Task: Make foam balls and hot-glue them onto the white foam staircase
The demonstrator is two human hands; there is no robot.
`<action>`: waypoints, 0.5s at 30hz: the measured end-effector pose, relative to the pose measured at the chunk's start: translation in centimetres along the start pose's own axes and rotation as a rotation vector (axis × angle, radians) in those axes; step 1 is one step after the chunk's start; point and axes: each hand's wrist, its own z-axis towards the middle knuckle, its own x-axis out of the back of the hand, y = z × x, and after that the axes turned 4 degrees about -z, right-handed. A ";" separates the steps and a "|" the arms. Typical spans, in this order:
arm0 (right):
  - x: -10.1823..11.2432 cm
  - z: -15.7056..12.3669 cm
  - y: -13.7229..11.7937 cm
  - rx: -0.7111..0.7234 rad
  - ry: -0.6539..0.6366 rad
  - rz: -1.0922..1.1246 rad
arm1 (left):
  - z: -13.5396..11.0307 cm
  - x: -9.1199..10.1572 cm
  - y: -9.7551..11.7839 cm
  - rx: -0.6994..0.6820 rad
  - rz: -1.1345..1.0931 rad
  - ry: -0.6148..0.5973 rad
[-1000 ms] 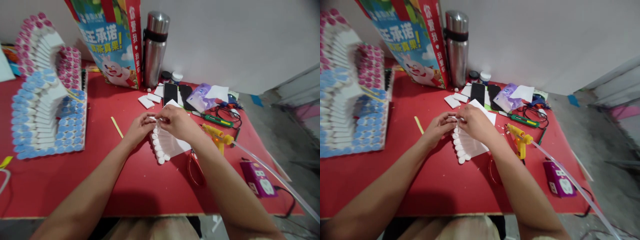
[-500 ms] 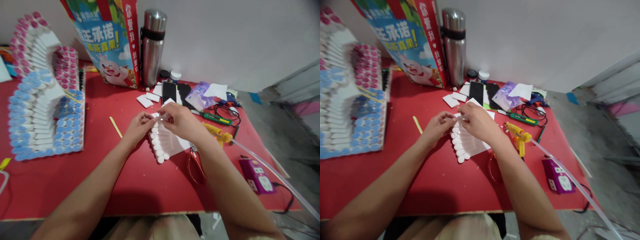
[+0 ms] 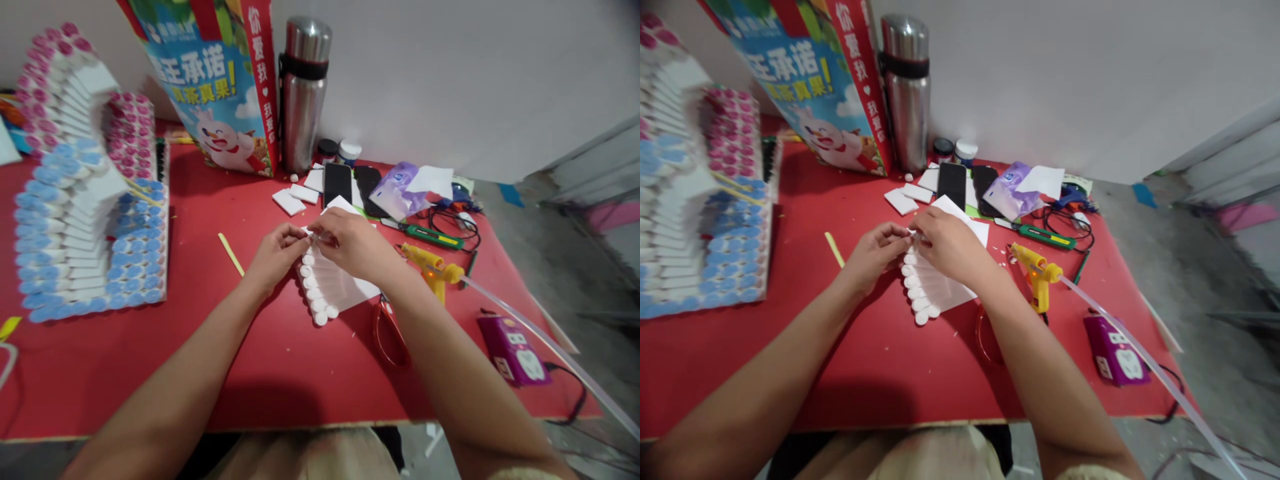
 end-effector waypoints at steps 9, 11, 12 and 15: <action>0.2 0.3 -0.6 -0.031 -0.057 -0.048 | -0.1 -0.2 0.1 0.008 -0.002 0.013; 0.1 0.4 -0.6 -0.039 -0.051 -0.054 | -0.1 -0.2 0.1 0.009 -0.005 0.009; 0.1 0.4 -0.5 -0.044 -0.050 -0.055 | -0.2 -0.2 0.1 0.009 -0.006 0.007; 0.0 0.5 -0.4 -0.046 -0.049 -0.061 | -0.2 -0.1 0.2 0.005 -0.016 -0.005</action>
